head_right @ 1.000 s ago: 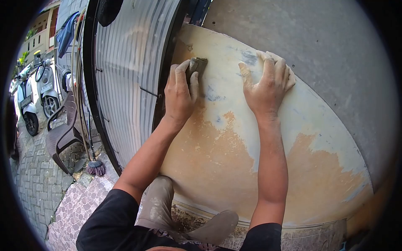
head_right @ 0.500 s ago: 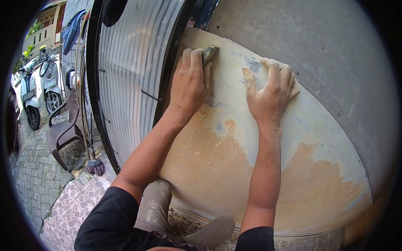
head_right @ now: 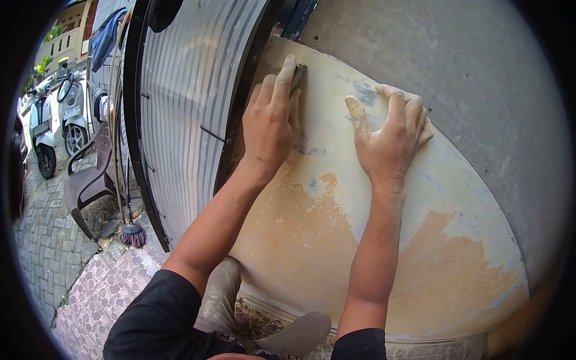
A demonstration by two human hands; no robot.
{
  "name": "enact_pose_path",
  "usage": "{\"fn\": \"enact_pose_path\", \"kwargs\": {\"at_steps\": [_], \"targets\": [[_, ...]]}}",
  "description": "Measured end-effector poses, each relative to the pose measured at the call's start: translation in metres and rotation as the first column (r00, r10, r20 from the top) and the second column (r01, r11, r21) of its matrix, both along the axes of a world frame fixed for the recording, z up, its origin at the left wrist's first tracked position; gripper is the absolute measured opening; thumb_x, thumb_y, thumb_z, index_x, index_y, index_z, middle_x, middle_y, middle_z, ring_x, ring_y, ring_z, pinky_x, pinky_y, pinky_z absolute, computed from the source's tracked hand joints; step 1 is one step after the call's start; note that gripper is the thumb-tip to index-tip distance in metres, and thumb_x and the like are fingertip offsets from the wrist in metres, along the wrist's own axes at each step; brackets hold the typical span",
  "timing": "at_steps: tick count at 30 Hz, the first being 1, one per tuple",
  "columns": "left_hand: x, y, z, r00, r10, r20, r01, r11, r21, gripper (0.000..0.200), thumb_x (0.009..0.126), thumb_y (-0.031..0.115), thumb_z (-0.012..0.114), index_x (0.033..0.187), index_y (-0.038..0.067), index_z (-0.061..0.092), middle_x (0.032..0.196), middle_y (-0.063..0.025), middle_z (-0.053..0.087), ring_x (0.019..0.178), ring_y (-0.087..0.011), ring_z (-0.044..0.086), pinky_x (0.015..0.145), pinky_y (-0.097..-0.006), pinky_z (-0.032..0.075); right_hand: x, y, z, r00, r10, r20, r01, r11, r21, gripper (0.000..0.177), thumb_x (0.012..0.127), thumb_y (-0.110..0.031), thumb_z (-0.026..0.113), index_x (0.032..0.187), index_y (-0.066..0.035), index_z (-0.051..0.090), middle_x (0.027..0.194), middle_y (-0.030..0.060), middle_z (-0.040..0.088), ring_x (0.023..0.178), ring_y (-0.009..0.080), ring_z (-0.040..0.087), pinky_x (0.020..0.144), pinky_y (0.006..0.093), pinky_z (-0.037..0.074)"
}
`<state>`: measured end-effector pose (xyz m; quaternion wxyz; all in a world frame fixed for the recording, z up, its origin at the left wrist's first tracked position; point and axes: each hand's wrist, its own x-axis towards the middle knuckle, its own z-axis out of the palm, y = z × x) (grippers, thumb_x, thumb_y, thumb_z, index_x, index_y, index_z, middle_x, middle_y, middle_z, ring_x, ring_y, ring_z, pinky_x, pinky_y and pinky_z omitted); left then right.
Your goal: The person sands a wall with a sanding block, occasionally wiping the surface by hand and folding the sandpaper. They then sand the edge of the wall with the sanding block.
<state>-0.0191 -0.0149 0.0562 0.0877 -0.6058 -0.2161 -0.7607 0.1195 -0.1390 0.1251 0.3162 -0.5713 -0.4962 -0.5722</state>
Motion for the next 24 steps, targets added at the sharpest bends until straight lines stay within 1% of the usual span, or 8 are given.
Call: {"fn": "enact_pose_path", "kwargs": {"at_steps": [4,6,8,11,15,17,18,24], "targets": [[-0.003,-0.010,-0.053,1.000,-0.024,0.001,0.024,0.997,-0.075,0.063,0.095,0.001,0.068,0.156,0.006,0.051,0.097,-0.0116,0.062,0.085,-0.0298,0.061,0.077,-0.0420,0.053,-0.001,0.003,0.000,1.000,-0.002,-0.016,0.002,1.000,0.018,0.054,0.091,-0.061,0.075,0.122,-0.017,0.069,0.113,0.0042,0.054,0.121,0.0240,0.051,0.116,0.0534,0.025],[-0.004,-0.008,-0.049,1.000,-0.023,0.006,0.024,0.995,-0.095,0.063,0.095,0.000,0.068,0.155,0.006,0.052,0.096,-0.0108,0.062,0.085,-0.0289,0.061,0.077,-0.0416,0.053,-0.001,0.003,0.000,1.000,-0.004,-0.022,0.005,1.000,0.025,0.054,0.091,-0.061,0.075,0.121,-0.017,0.069,0.113,0.0042,0.054,0.121,0.0239,0.051,0.116,0.0534,0.026],[-0.001,0.000,-0.029,0.998,0.051,0.037,-0.050,0.998,-0.033,0.062,0.095,0.000,0.068,0.155,0.006,0.052,0.095,-0.0108,0.061,0.084,-0.0280,0.060,0.077,-0.0409,0.054,-0.001,0.003,0.000,1.000,-0.006,-0.023,0.006,1.000,0.017,0.054,0.091,-0.062,0.074,0.121,-0.017,0.069,0.113,0.0042,0.054,0.121,0.0239,0.051,0.116,0.0534,0.026],[0.000,0.000,-0.002,0.995,0.049,0.090,-0.044,0.997,-0.058,0.062,0.095,0.000,0.068,0.154,0.006,0.053,0.093,-0.0104,0.060,0.082,-0.0273,0.059,0.077,-0.0410,0.054,-0.001,-0.001,0.000,1.000,-0.001,-0.024,0.001,1.000,-0.012,0.054,0.091,-0.063,0.074,0.121,-0.018,0.069,0.113,0.0040,0.054,0.121,0.0236,0.050,0.115,0.0535,0.026],[-0.001,-0.004,-0.032,0.996,0.047,0.075,-0.043,0.997,-0.059,0.063,0.094,-0.001,0.069,0.155,0.005,0.052,0.092,-0.0106,0.059,0.081,-0.0271,0.059,0.075,-0.0407,0.054,0.000,0.001,0.000,1.000,0.001,-0.012,-0.001,1.000,-0.001,0.053,0.092,-0.063,0.073,0.121,-0.018,0.068,0.113,0.0036,0.053,0.121,0.0234,0.050,0.115,0.0531,0.026],[-0.004,-0.017,-0.062,0.999,0.006,-0.044,-0.013,0.990,-0.143,0.064,0.094,-0.001,0.069,0.156,0.005,0.051,0.092,-0.0107,0.059,0.081,-0.0269,0.059,0.075,-0.0404,0.053,-0.001,0.002,0.000,1.000,-0.001,-0.016,0.001,1.000,0.008,0.053,0.092,-0.063,0.073,0.121,-0.019,0.068,0.113,0.0035,0.053,0.120,0.0234,0.050,0.115,0.0530,0.026],[-0.006,-0.016,-0.065,0.999,-0.001,-0.053,-0.007,0.989,-0.145,0.064,0.094,-0.001,0.068,0.156,0.004,0.051,0.092,-0.0108,0.058,0.081,-0.0263,0.058,0.075,-0.0401,0.053,-0.002,0.004,0.000,0.999,-0.012,-0.032,0.012,1.000,0.018,0.052,0.092,-0.062,0.074,0.121,-0.019,0.068,0.113,0.0034,0.053,0.120,0.0235,0.050,0.115,0.0530,0.026],[-0.004,-0.003,-0.006,0.998,0.046,0.033,-0.045,0.998,-0.037,0.061,0.095,0.000,0.068,0.154,0.003,0.053,0.090,-0.0108,0.057,0.081,-0.0257,0.057,0.074,-0.0404,0.052,-0.003,0.007,-0.002,0.999,-0.044,-0.010,0.044,0.998,0.033,0.055,0.091,-0.061,0.074,0.126,-0.019,0.066,0.114,0.0035,0.051,0.119,0.0246,0.050,0.114,0.0528,0.027]]}}
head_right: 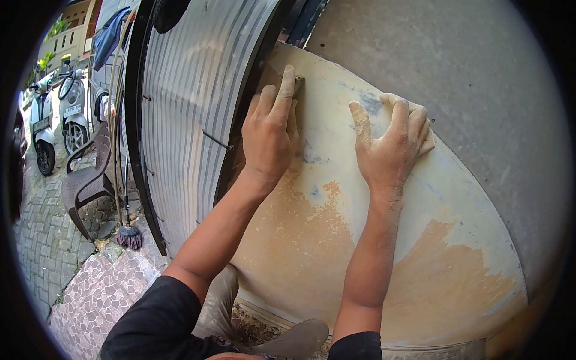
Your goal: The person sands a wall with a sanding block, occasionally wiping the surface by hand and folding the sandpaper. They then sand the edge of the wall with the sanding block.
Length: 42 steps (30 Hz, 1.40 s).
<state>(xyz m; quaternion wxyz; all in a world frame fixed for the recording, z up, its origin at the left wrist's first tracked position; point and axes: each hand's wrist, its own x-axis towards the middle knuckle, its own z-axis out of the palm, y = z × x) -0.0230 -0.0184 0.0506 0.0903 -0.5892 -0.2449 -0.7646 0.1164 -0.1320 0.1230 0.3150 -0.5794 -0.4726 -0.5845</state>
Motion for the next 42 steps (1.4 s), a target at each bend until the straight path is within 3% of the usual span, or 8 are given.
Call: {"fn": "enact_pose_path", "kwargs": {"at_steps": [4,7,8,15,22,28,36,42], "targets": [[-0.001,-0.005,-0.013,0.999,-0.038,0.006,0.038,0.999,-0.007,0.060,0.094,0.000,0.068,0.153,0.003,0.055,0.091,-0.0110,0.057,0.080,-0.0261,0.057,0.074,-0.0408,0.052,0.005,0.005,-0.001,0.985,-0.039,0.167,0.049,0.997,-0.053,0.066,0.091,-0.059,0.074,0.142,-0.019,0.059,0.128,0.0073,0.052,0.126,0.0276,0.049,0.115,0.0558,0.029],[-0.002,-0.009,-0.043,0.989,-0.123,-0.084,0.116,0.990,-0.086,0.075,0.082,-0.005,0.064,0.156,0.006,0.051,0.103,-0.0130,0.057,0.088,-0.0310,0.059,0.079,-0.0428,0.055,0.003,0.010,-0.006,0.929,-0.074,0.364,0.119,0.988,-0.103,0.072,0.092,-0.058,0.073,0.151,-0.022,0.054,0.141,0.0121,0.050,0.134,0.0308,0.046,0.117,0.0589,0.031],[-0.002,-0.009,-0.043,0.987,-0.139,-0.082,0.131,0.987,-0.089,0.075,0.082,-0.005,0.064,0.156,0.007,0.051,0.103,-0.0132,0.057,0.089,-0.0313,0.059,0.079,-0.0430,0.055,0.001,0.008,-0.008,0.928,-0.092,0.362,0.143,0.983,-0.117,0.073,0.093,-0.058,0.070,0.154,-0.024,0.051,0.149,0.0155,0.047,0.139,0.0341,0.044,0.118,0.0601,0.031],[0.007,0.001,0.007,0.992,-0.101,0.072,0.102,0.995,-0.002,0.068,0.091,-0.003,0.069,0.156,0.007,0.051,0.095,-0.0121,0.057,0.081,-0.0293,0.058,0.075,-0.0430,0.052,-0.007,0.011,-0.009,0.950,-0.030,0.310,0.068,0.991,-0.113,0.069,0.095,-0.056,0.069,0.152,-0.023,0.053,0.144,0.0182,0.049,0.136,0.0372,0.044,0.118,0.0617,0.029],[0.000,-0.016,-0.053,0.984,-0.173,-0.040,0.164,0.971,-0.177,0.068,0.090,-0.004,0.069,0.155,0.006,0.052,0.097,-0.0130,0.059,0.084,-0.0294,0.058,0.077,-0.0433,0.052,-0.015,0.011,-0.007,0.976,-0.002,0.216,0.026,0.994,-0.108,0.063,0.095,-0.057,0.069,0.145,-0.019,0.059,0.137,0.0177,0.051,0.130,0.0369,0.047,0.114,0.0592,0.030],[0.002,-0.001,0.011,0.990,-0.116,0.080,0.120,0.991,-0.056,0.065,0.091,-0.002,0.069,0.154,0.003,0.053,0.096,-0.0144,0.059,0.084,-0.0306,0.059,0.077,-0.0444,0.052,-0.016,0.009,-0.007,0.981,0.013,0.194,0.010,0.993,-0.117,0.061,0.096,-0.057,0.068,0.143,-0.020,0.060,0.134,0.0160,0.052,0.129,0.0349,0.048,0.114,0.0583,0.030],[-0.004,-0.017,-0.056,0.991,-0.114,-0.073,0.102,0.984,-0.144,0.066,0.091,-0.002,0.069,0.155,0.004,0.052,0.094,-0.0122,0.057,0.080,-0.0295,0.059,0.075,-0.0431,0.053,-0.020,0.010,-0.008,0.989,0.001,0.145,0.016,0.993,-0.118,0.061,0.095,-0.057,0.069,0.143,-0.019,0.060,0.138,0.0146,0.050,0.133,0.0335,0.045,0.110,0.0580,0.029],[0.003,-0.002,0.002,0.998,-0.060,0.030,0.063,0.995,-0.083,0.065,0.093,0.000,0.067,0.155,0.005,0.052,0.094,-0.0121,0.057,0.081,-0.0302,0.060,0.073,-0.0431,0.053,-0.019,0.011,-0.008,0.995,0.017,0.102,-0.004,0.991,-0.130,0.061,0.095,-0.057,0.070,0.143,-0.020,0.060,0.138,0.0138,0.049,0.135,0.0332,0.044,0.109,0.0571,0.029]]}}
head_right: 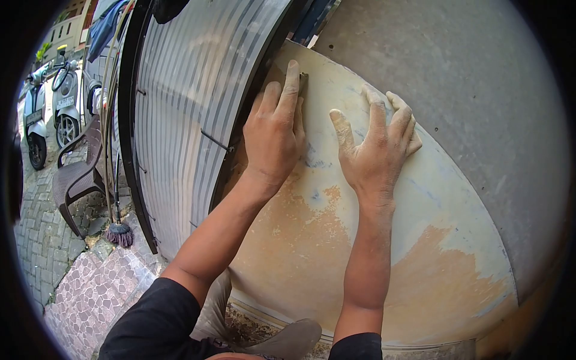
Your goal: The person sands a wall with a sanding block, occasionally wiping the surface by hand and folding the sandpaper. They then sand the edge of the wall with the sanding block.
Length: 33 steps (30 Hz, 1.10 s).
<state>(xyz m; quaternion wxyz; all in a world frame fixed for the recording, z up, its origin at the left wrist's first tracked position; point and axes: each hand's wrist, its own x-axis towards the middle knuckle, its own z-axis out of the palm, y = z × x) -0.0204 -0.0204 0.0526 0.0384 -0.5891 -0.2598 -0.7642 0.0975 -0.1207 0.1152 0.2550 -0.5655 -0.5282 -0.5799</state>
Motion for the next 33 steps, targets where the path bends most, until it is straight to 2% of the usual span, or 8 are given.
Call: {"fn": "enact_pose_path", "kwargs": {"at_steps": [2,5,7,13,16,22,29,33], "targets": [[0.001,0.000,0.000,1.000,0.003,0.030,-0.003,1.000,-0.010,0.064,0.093,0.000,0.066,0.155,0.005,0.052,0.094,-0.0123,0.057,0.081,-0.0305,0.060,0.073,-0.0431,0.053,-0.001,-0.001,0.000,1.000,0.024,-0.008,-0.024,1.000,0.003,0.059,0.095,-0.056,0.070,0.142,-0.020,0.061,0.138,0.0135,0.049,0.134,0.0330,0.045,0.109,0.0568,0.029],[-0.005,-0.007,-0.034,1.000,-0.018,-0.017,0.018,1.000,-0.004,0.065,0.092,-0.001,0.067,0.155,0.006,0.052,0.094,-0.0122,0.058,0.081,-0.0302,0.061,0.073,-0.0426,0.054,-0.002,-0.001,0.001,1.000,0.019,-0.015,-0.019,1.000,0.001,0.059,0.095,-0.055,0.071,0.142,-0.021,0.061,0.138,0.0132,0.049,0.134,0.0328,0.045,0.109,0.0560,0.030],[-0.008,-0.012,-0.063,0.994,-0.079,-0.077,0.074,0.995,-0.066,0.066,0.091,-0.002,0.067,0.155,0.006,0.052,0.094,-0.0123,0.058,0.082,-0.0300,0.061,0.074,-0.0423,0.054,-0.004,0.000,0.000,0.999,0.019,-0.030,-0.019,1.000,0.009,0.059,0.095,-0.056,0.071,0.142,-0.020,0.061,0.137,0.0132,0.050,0.134,0.0327,0.045,0.109,0.0557,0.029],[0.000,-0.009,-0.010,1.000,-0.007,-0.007,0.007,0.998,-0.068,0.068,0.090,-0.003,0.067,0.156,0.006,0.051,0.098,-0.0121,0.058,0.084,-0.0303,0.061,0.075,-0.0435,0.055,-0.007,-0.003,0.001,0.999,0.018,-0.048,-0.018,1.000,-0.005,0.060,0.095,-0.056,0.071,0.141,-0.019,0.062,0.137,0.0136,0.050,0.135,0.0320,0.045,0.110,0.0549,0.029],[0.002,-0.007,-0.004,0.998,-0.018,0.062,0.022,0.998,-0.066,0.066,0.092,-0.002,0.066,0.156,0.006,0.051,0.098,-0.0125,0.058,0.084,-0.0309,0.061,0.074,-0.0437,0.055,-0.006,-0.003,0.002,0.999,0.018,-0.045,-0.019,1.000,-0.023,0.061,0.095,-0.057,0.071,0.141,-0.018,0.063,0.137,0.0138,0.050,0.135,0.0318,0.044,0.110,0.0547,0.029],[-0.007,-0.012,-0.083,0.997,-0.021,-0.068,0.014,0.995,-0.094,0.068,0.090,-0.004,0.070,0.155,0.006,0.052,0.092,-0.0116,0.059,0.080,-0.0279,0.060,0.073,-0.0413,0.053,-0.005,-0.003,0.002,0.998,0.025,-0.057,-0.025,1.000,-0.010,0.061,0.094,-0.057,0.071,0.140,-0.017,0.063,0.136,0.0135,0.050,0.135,0.0315,0.044,0.112,0.0547,0.028],[-0.001,-0.003,-0.025,0.999,0.024,0.031,-0.023,0.999,-0.021,0.065,0.092,-0.004,0.068,0.155,0.005,0.053,0.094,-0.0124,0.060,0.081,-0.0283,0.060,0.075,-0.0413,0.053,-0.004,0.000,0.001,0.998,0.028,-0.049,-0.028,1.000,0.008,0.061,0.094,-0.057,0.072,0.139,-0.018,0.063,0.135,0.0124,0.050,0.134,0.0314,0.044,0.112,0.0553,0.029],[0.000,-0.009,-0.038,0.999,-0.020,0.049,0.023,0.998,-0.054,0.066,0.091,-0.003,0.069,0.155,0.005,0.052,0.095,-0.0128,0.059,0.081,-0.0288,0.059,0.074,-0.0424,0.053,-0.003,0.000,0.000,0.999,0.022,-0.029,-0.022,1.000,0.014,0.060,0.094,-0.057,0.072,0.139,-0.018,0.063,0.135,0.0123,0.050,0.134,0.0314,0.045,0.111,0.0554,0.030]]}}
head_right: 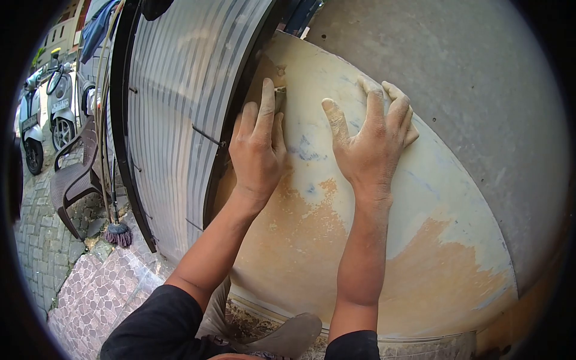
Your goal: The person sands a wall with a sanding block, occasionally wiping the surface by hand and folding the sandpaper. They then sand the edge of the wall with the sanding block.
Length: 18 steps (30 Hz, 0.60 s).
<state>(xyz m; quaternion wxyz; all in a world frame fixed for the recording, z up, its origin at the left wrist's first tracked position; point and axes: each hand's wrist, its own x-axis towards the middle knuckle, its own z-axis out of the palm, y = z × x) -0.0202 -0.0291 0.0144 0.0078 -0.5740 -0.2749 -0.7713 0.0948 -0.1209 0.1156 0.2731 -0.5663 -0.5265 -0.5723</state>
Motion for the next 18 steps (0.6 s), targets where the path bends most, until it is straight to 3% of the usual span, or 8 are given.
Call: {"fn": "enact_pose_path", "kwargs": {"at_steps": [4,11,14,18], "targets": [[-0.003,-0.010,-0.058,0.996,-0.023,-0.090,0.018,0.998,-0.058,0.069,0.090,-0.005,0.070,0.155,0.003,0.051,0.094,-0.0120,0.059,0.080,-0.0287,0.058,0.074,-0.0423,0.052,-0.002,0.002,-0.001,1.000,0.004,-0.003,-0.003,1.000,0.019,0.061,0.093,-0.057,0.072,0.138,-0.017,0.063,0.133,0.0122,0.050,0.133,0.0314,0.045,0.110,0.0551,0.031],[0.007,0.008,0.022,0.999,0.034,0.040,-0.037,0.997,0.068,0.066,0.091,-0.005,0.069,0.154,0.002,0.052,0.093,-0.0121,0.059,0.081,-0.0285,0.058,0.074,-0.0420,0.052,-0.001,0.002,-0.001,0.999,0.040,-0.006,-0.039,0.999,0.023,0.061,0.093,-0.057,0.073,0.137,-0.016,0.064,0.132,0.0122,0.050,0.131,0.0313,0.046,0.108,0.0547,0.031],[0.004,0.007,0.023,1.000,0.011,0.030,-0.013,0.998,0.054,0.065,0.092,-0.004,0.069,0.154,0.003,0.052,0.094,-0.0124,0.059,0.081,-0.0284,0.058,0.075,-0.0420,0.052,-0.001,0.003,-0.001,0.999,0.035,0.002,-0.035,0.999,0.032,0.061,0.093,-0.058,0.072,0.136,-0.015,0.065,0.131,0.0118,0.050,0.131,0.0311,0.046,0.108,0.0549,0.032],[0.000,-0.007,-0.035,0.997,-0.025,-0.072,0.027,0.999,0.030,0.065,0.092,-0.004,0.069,0.154,0.003,0.052,0.094,-0.0129,0.059,0.080,-0.0287,0.058,0.075,-0.0421,0.052,-0.002,0.003,-0.002,1.000,0.021,-0.016,-0.020,0.999,0.032,0.061,0.093,-0.059,0.072,0.136,-0.015,0.065,0.130,0.0114,0.051,0.131,0.0311,0.046,0.108,0.0548,0.032]]}}
